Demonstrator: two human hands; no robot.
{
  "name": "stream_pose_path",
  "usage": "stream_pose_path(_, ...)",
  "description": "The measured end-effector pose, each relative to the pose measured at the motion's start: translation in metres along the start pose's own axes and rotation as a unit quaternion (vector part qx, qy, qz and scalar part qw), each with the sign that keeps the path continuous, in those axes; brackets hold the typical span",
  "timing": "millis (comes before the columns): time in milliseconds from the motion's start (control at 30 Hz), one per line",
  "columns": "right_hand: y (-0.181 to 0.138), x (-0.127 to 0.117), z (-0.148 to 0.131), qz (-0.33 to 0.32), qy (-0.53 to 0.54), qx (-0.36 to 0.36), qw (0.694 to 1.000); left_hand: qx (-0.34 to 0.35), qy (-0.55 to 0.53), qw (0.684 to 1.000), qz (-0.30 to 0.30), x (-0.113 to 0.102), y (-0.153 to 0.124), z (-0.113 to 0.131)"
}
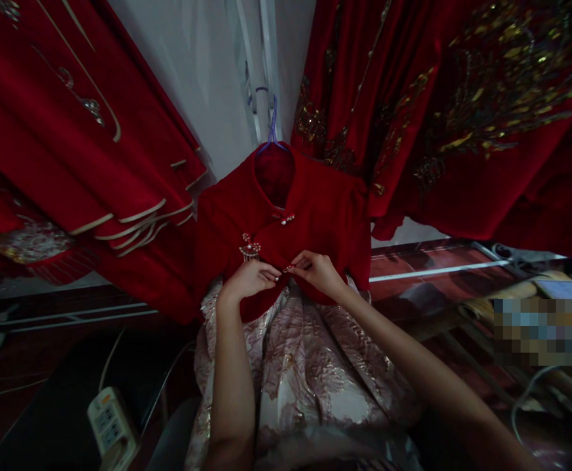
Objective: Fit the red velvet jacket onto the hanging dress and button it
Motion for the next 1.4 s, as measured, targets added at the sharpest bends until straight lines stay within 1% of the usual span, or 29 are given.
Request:
stream_pose_path(67,0.001,-0.001,0.0,-0.003,0.024,0.017,1.0,-0.006,0.006,1.0,0.0,0.002,0.003,-0.002)
stream_pose_path(133,0.001,0.0,-0.001,-0.021,0.037,0.022,0.999,-0.004,0.012,1.0,0.006,0.003,0.005,-0.002)
stream_pose_path(233,-0.001,0.008,-0.001,-0.059,0.056,0.019,0.996,0.012,0.007,1.0,0.02,0.002,0.006,0.0)
stream_pose_path(300,-0.003,0.013,0.0,-0.063,0.061,0.022,0.996,0.019,-0.001,1.0,0.025,0.0,0.005,0.001)
stream_pose_path(433,-0.007,0.02,0.001,-0.024,0.036,0.013,0.999,0.024,-0.015,0.999,0.028,-0.002,0.004,-0.001)
stream_pose_path(533,-0.009,0.02,-0.002,0.014,0.008,0.003,1.0,0.043,-0.028,0.998,0.024,0.0,0.005,-0.003)
stream_pose_path(600,-0.01,0.021,-0.004,0.019,-0.002,-0.001,1.0,0.055,-0.029,0.998,0.028,0.0,0.006,-0.005)
stream_pose_path(667,-0.012,0.023,-0.006,0.019,-0.006,-0.006,1.0,0.056,-0.016,0.997,0.044,0.0,0.008,-0.006)
stream_pose_path(767,-0.015,0.024,-0.007,0.035,-0.015,-0.018,0.999,0.054,-0.004,0.996,0.066,-0.001,0.01,-0.006)
stream_pose_path(833,-0.015,0.025,-0.007,0.042,-0.015,-0.03,0.999,0.043,-0.033,0.997,0.055,0.0,0.01,-0.006)
stream_pose_path(933,-0.015,0.026,-0.004,0.041,-0.004,-0.034,0.999,0.008,-0.108,0.994,0.01,0.003,0.007,-0.006)
stream_pose_path(1000,-0.013,0.026,-0.002,0.05,0.003,-0.027,0.998,0.003,-0.135,0.991,-0.014,0.005,0.004,-0.004)
stream_pose_path(1067,-0.012,0.025,0.0,0.06,0.011,-0.018,0.998,0.023,-0.142,0.99,-0.011,0.004,0.003,0.0)
stream_pose_path(1167,-0.01,0.022,0.001,0.06,0.019,-0.009,0.998,0.04,-0.153,0.987,0.02,-0.002,0.0,0.002)
stream_pose_path(1200,-0.009,0.02,0.001,0.058,0.018,-0.007,0.998,0.036,-0.158,0.987,0.018,-0.004,-0.002,0.001)
stream_pose_path(1300,-0.006,0.012,-0.002,0.052,0.011,-0.004,0.999,0.012,-0.153,0.988,-0.017,-0.006,-0.007,-0.005)
stream_pose_path(1400,-0.002,0.006,-0.006,0.016,0.012,-0.002,1.0,0.004,-0.135,0.991,-0.02,-0.007,-0.01,-0.006)
Point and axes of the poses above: each hand's wrist, its own y-axis towards the middle knuckle, its own x-axis out of the palm, z = x × y, the point moved 4 cm from there along y, towards the middle knuckle, and after that the axes turned 8 degrees about y, right-handed, at the moved point
